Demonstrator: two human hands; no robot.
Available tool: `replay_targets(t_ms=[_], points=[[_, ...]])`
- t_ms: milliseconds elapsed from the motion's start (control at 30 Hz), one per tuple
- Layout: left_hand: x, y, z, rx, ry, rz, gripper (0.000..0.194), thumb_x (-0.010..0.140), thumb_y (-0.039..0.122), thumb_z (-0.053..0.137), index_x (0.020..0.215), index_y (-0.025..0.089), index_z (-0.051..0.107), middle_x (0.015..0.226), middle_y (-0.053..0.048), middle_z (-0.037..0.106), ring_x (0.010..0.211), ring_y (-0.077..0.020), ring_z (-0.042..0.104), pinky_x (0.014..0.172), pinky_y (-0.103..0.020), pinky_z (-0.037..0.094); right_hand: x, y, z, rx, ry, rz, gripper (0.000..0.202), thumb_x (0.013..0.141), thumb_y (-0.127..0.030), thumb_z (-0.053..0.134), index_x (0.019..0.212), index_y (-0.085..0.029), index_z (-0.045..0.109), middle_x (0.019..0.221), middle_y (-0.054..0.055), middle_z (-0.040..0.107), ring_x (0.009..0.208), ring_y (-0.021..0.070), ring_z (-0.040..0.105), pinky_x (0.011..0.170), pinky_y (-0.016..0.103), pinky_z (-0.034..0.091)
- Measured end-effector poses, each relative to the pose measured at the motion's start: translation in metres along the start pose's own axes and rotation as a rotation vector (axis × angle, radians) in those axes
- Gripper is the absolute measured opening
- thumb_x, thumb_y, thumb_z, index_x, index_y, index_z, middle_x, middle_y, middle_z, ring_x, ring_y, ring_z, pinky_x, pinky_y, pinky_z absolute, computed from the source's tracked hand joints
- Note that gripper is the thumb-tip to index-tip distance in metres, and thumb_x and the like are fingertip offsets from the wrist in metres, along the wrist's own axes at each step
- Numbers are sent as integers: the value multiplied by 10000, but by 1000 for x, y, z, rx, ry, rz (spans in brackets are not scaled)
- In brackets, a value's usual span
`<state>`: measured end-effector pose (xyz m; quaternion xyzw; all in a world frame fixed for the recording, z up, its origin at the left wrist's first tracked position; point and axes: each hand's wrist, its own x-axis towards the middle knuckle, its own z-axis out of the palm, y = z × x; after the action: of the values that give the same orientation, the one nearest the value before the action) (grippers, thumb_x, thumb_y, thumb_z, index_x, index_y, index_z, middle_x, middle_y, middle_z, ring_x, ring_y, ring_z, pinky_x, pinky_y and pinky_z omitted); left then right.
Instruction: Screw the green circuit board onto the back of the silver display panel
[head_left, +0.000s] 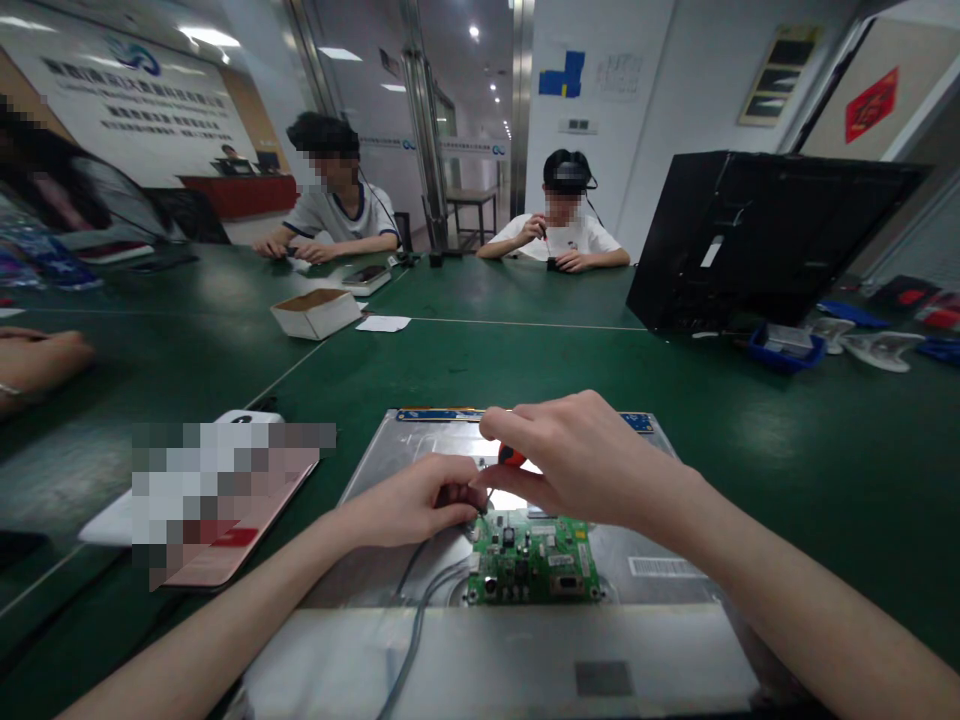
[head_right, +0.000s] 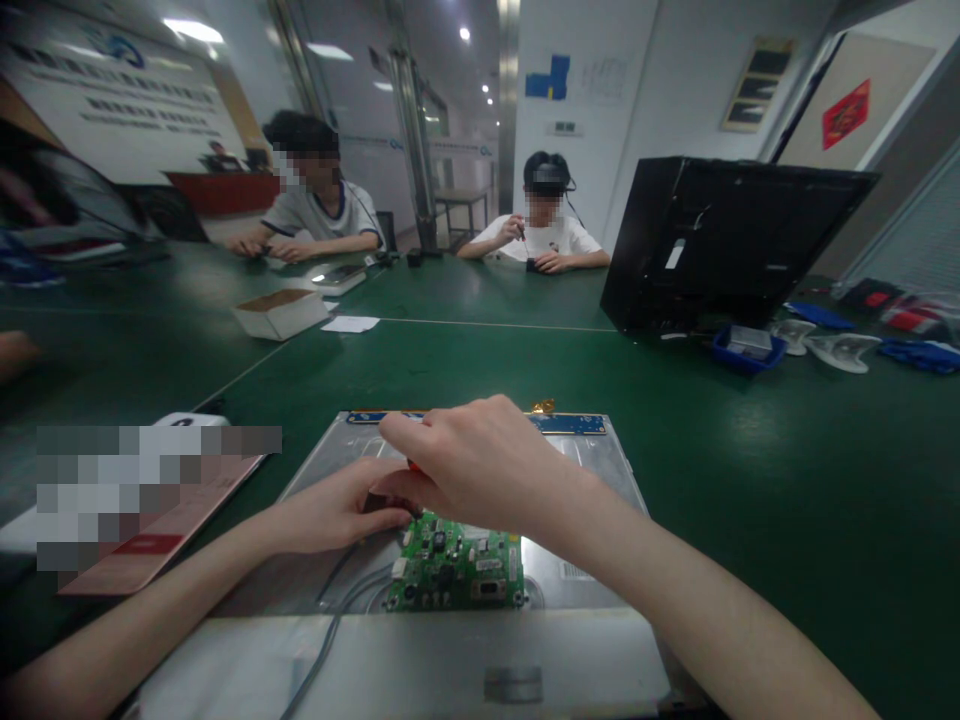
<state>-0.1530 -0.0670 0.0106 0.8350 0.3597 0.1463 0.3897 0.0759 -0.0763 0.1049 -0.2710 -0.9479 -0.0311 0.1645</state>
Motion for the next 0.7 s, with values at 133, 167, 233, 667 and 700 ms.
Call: replay_targets(t_ms=[133,167,233,667,700], points=[[0,0,1,15,22,-3,107,848,258,588,894,171,630,824,-26,661,725,-188,603,660,-287,479,0,-2,3,-10,36,-20,225,983,-395,491,932,-189,565,738,-13,638,543,108,475,483,261,181],[0,1,1,19,32,-4,103,842,251,582,889,171,627,818,-25,657,718,-187,600,652,-285,478,0,-2,4,-8,53,-31,224,988,-389,480,929,-191,567,727,-16,627,538,105,463,481,260,178],[0,2,2,23,45,-5,103,834,239,571,892,171,621,801,-22,648,707,-184,592,642,-280,476,0,-3,6,2,87,-49,197,989,-357,473,936,-191,567,726,-16,617,544,103,458,478,257,180],[1,9,-1,-14,26,27,138,818,161,567,928,179,648,782,-16,636,662,-167,556,606,-265,453,3,-5,15,217,88,-15,313,979,-264,462,1258,-129,417,903,54,670,742,157,597,552,248,307],[1,10,0,-18,27,30,139,819,161,566,931,179,648,785,-17,636,663,-167,556,608,-266,454,3,-4,15,224,86,-5,312,973,-259,468,1252,-128,419,898,54,671,738,159,597,556,252,307]])
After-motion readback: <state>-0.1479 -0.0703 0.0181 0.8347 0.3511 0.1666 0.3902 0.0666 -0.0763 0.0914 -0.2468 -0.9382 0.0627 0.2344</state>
